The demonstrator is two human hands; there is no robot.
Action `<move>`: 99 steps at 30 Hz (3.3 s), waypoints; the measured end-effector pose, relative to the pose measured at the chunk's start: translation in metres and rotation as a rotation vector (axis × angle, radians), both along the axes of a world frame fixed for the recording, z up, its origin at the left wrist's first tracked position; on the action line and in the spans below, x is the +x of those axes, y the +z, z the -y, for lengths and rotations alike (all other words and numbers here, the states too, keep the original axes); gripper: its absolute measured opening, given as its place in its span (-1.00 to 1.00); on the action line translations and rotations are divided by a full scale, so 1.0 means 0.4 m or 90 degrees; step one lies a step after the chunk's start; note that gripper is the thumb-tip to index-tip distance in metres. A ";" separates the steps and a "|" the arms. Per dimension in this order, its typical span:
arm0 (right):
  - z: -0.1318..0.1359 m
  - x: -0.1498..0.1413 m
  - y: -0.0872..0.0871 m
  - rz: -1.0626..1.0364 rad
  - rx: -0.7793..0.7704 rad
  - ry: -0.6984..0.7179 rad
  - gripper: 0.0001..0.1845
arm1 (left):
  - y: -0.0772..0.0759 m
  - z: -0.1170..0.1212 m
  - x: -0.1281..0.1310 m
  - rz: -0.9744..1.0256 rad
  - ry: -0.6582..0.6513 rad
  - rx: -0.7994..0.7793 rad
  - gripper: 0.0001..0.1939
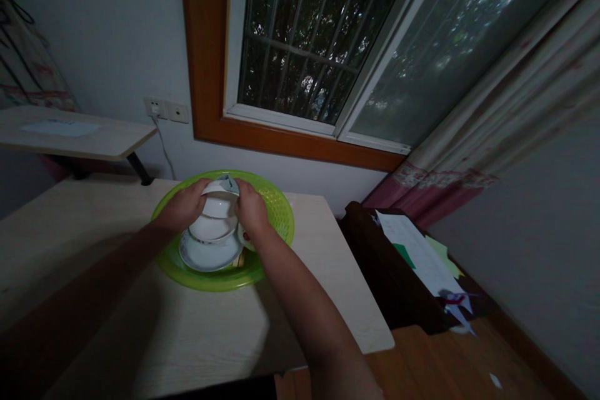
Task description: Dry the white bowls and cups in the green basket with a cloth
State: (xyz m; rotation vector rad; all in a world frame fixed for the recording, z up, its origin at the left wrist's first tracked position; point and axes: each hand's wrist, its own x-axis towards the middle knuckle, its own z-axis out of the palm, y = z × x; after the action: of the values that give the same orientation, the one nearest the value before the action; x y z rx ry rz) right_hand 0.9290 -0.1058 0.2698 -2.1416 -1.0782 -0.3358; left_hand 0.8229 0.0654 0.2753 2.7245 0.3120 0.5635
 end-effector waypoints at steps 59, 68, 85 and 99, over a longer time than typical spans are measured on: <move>-0.003 -0.009 0.002 -0.014 -0.023 -0.034 -0.46 | 0.024 0.010 -0.016 0.002 -0.043 0.110 -0.50; -0.023 0.047 -0.030 -0.141 0.081 -0.082 -0.60 | -0.007 -0.004 0.010 0.052 -0.009 -0.002 -0.60; -0.011 -0.001 -0.013 -0.021 0.013 0.020 -0.39 | 0.010 0.008 -0.010 -0.012 -0.019 0.077 -0.51; -0.028 0.056 -0.053 -0.142 0.101 -0.051 -0.64 | -0.014 -0.011 0.010 0.026 -0.001 -0.068 -0.59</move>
State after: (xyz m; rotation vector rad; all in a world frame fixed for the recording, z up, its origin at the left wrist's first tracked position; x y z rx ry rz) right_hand 0.9514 -0.0948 0.2488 -2.0291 -0.8134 -0.2056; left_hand 0.8269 0.0700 0.2698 2.6074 0.3208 0.5844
